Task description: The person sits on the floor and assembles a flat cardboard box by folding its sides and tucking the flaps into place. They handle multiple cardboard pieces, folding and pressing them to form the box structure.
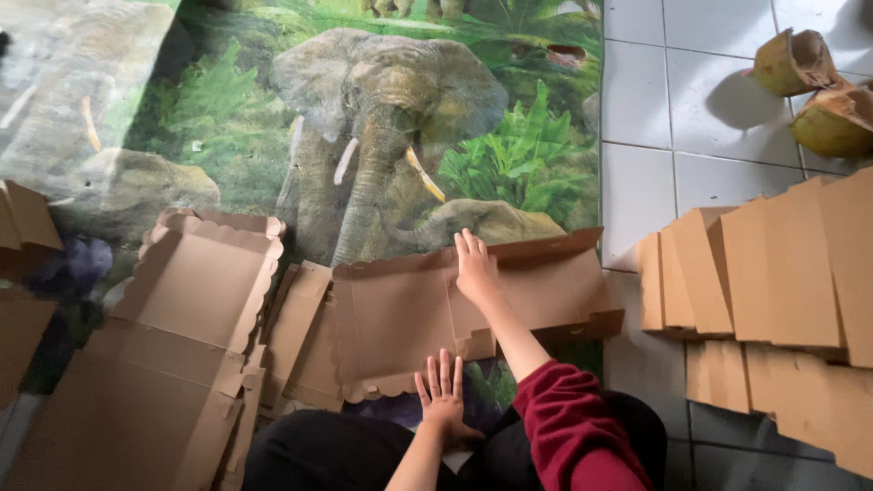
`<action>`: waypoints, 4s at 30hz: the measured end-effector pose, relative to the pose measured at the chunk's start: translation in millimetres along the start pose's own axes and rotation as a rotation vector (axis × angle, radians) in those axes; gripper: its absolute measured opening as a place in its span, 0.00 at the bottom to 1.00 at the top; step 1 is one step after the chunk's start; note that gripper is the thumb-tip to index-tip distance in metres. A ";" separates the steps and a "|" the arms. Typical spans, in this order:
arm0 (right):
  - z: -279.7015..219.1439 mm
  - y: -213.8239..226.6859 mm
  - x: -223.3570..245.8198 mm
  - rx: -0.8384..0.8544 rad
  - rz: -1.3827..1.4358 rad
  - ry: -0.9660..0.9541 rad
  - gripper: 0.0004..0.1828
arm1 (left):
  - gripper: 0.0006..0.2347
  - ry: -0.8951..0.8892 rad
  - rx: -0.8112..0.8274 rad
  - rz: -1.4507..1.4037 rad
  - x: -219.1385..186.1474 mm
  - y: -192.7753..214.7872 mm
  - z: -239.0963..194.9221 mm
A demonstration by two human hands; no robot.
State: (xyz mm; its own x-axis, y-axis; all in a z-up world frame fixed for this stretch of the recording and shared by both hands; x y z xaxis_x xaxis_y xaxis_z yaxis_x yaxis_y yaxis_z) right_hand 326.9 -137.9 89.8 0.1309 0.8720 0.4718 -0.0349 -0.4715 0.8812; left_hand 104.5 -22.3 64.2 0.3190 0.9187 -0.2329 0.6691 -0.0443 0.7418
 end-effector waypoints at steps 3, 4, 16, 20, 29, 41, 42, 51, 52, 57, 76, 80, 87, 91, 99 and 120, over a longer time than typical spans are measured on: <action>12.1 -15.1 -8.0 0.143 -0.214 -0.114 0.39 | 0.58 -0.002 -0.004 -0.042 0.0 0.7 0.6; 16.1 -23.9 -8.6 0.131 -0.312 -0.049 0.37 | 0.58 -0.005 0.002 -0.041 0.1 0.3 0.6; 2.4 -42.2 -21.9 0.188 -0.401 0.100 0.09 | 0.59 -0.011 0.017 -0.042 -0.6 6.5 -1.2; -51.5 -52.1 -19.2 0.447 -0.397 0.005 0.37 | 0.59 -0.007 0.027 -0.020 -0.6 5.1 -0.2; -60.8 -64.4 -37.0 0.270 -0.255 -0.044 0.44 | 0.58 0.027 0.051 0.014 -2.7 13.6 -8.1; -38.3 -124.8 -58.5 0.093 -0.620 -0.177 0.37 | 0.60 -0.019 -0.017 -0.015 3.2 -10.3 8.1; -37.6 -140.7 -63.5 0.088 -0.620 -0.177 0.37 | 0.60 -0.020 -0.022 -0.013 2.5 -2.7 5.8; -46.2 -123.2 -35.2 0.145 -0.500 -0.009 0.35 | 0.59 -0.005 0.020 -0.016 2.0 -1.9 3.2; -43.0 -121.9 -35.7 0.153 -0.475 0.017 0.35 | 0.59 -0.001 0.033 -0.026 1.2 0.3 0.6; -20.6 -132.1 -47.9 0.256 -0.344 -0.015 0.39 | 0.59 -0.007 0.019 -0.040 -0.4 8.6 -4.5; -42.7 -84.9 -41.9 0.278 -0.217 -0.040 0.43 | 0.59 0.008 -0.023 0.006 0.7 -1.4 0.2; -40.1 -72.8 -33.8 0.403 -0.109 -0.148 0.46 | 0.60 0.005 -0.002 -0.009 -0.4 1.4 -1.2; -67.8 -102.0 -37.3 0.060 -0.318 0.043 0.37 | 0.59 0.009 -0.003 0.003 2.1 -5.3 4.5; -79.7 -110.9 -40.7 0.061 -0.364 0.015 0.34 | 0.59 0.013 0.003 0.006 1.5 -6.5 4.0; -59.9 -95.0 -33.2 0.162 -0.259 -0.033 0.37 | 0.59 0.021 0.025 -0.004 0.4 -2.7 1.2; -188.6 26.9 -13.0 -0.260 0.401 0.019 0.28 | 0.89 -0.154 -1.150 0.305 10.6 -43.9 30.1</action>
State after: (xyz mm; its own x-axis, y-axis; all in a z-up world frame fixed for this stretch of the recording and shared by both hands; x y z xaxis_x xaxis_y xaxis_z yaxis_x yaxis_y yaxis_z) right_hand 137.4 -137.1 113.2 0.0386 0.6315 0.7744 -0.3257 -0.7247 0.6072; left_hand 98.7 -22.4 10.3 0.4893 0.8714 0.0353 -0.4140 0.1965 0.8888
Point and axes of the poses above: each hand's wrist, its own z-axis towards the middle knuckle, its own y-axis out of the back of the hand, x = y × z, the point moved 9 cm from there along z, towards the middle knuckle, and after that the axes turned 12 degrees about -x, right-handed, at the moved point
